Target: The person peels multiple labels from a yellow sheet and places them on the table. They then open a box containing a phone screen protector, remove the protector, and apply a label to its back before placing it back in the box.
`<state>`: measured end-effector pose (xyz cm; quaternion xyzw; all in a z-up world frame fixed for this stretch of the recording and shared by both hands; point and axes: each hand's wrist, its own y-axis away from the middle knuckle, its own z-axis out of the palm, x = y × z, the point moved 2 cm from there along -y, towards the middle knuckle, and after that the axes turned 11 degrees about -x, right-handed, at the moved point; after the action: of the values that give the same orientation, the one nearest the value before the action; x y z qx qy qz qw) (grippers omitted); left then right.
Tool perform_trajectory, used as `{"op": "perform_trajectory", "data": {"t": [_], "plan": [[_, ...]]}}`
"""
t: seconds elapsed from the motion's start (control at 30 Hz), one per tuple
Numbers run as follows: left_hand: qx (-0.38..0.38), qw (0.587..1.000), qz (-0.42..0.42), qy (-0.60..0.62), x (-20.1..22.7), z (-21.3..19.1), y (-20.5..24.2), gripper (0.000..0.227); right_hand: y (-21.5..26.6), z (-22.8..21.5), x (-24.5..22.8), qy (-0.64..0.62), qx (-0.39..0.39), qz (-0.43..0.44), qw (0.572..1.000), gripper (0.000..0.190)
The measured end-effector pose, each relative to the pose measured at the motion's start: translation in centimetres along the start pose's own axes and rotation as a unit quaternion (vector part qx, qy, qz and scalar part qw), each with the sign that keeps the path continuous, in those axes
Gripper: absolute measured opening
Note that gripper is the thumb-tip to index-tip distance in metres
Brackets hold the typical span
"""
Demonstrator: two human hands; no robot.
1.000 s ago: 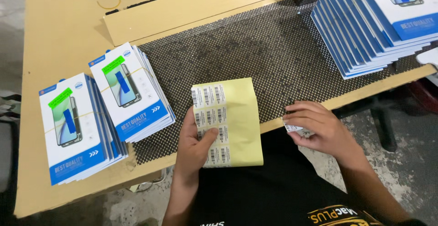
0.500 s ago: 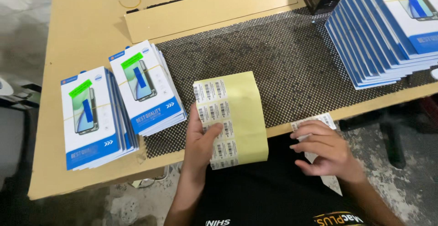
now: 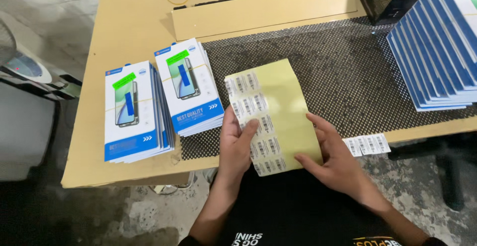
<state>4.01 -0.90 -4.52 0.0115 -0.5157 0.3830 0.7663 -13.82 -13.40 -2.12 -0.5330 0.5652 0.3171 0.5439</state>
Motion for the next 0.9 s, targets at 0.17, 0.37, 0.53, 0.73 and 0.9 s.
{"op": "perform_trajectory", "data": {"t": [0.17, 0.37, 0.53, 0.73, 0.9], "plan": [[-0.058, 0.998, -0.002, 0.018, -0.2, 0.1, 0.0, 0.071, -1.9, -1.1, 0.5, 0.096, 0.075, -0.006, 0.993, 0.052], [-0.197, 0.978, -0.068, -0.025, 1.9, 2.4, 0.5, 0.095, -3.6, -1.4, -0.4, 0.122, 0.153, -0.007, 0.981, 0.034], [-0.186, 0.976, -0.101, -0.05, 2.0, 2.8, 0.1, 0.092, -3.4, -2.3, 0.6, 0.185, 0.146, -0.014, 0.972, 0.037], [-0.152, 0.977, -0.128, -0.074, 2.7, 3.3, -0.3, 0.088, -2.7, -2.0, -2.0, 0.325, 0.182, -0.092, 0.923, 0.06], [-0.153, 0.974, -0.153, -0.066, 1.4, 2.7, -0.4, 0.094, -2.4, -0.4, -1.8, 0.379, 0.094, -0.156, 0.907, 0.04]]}}
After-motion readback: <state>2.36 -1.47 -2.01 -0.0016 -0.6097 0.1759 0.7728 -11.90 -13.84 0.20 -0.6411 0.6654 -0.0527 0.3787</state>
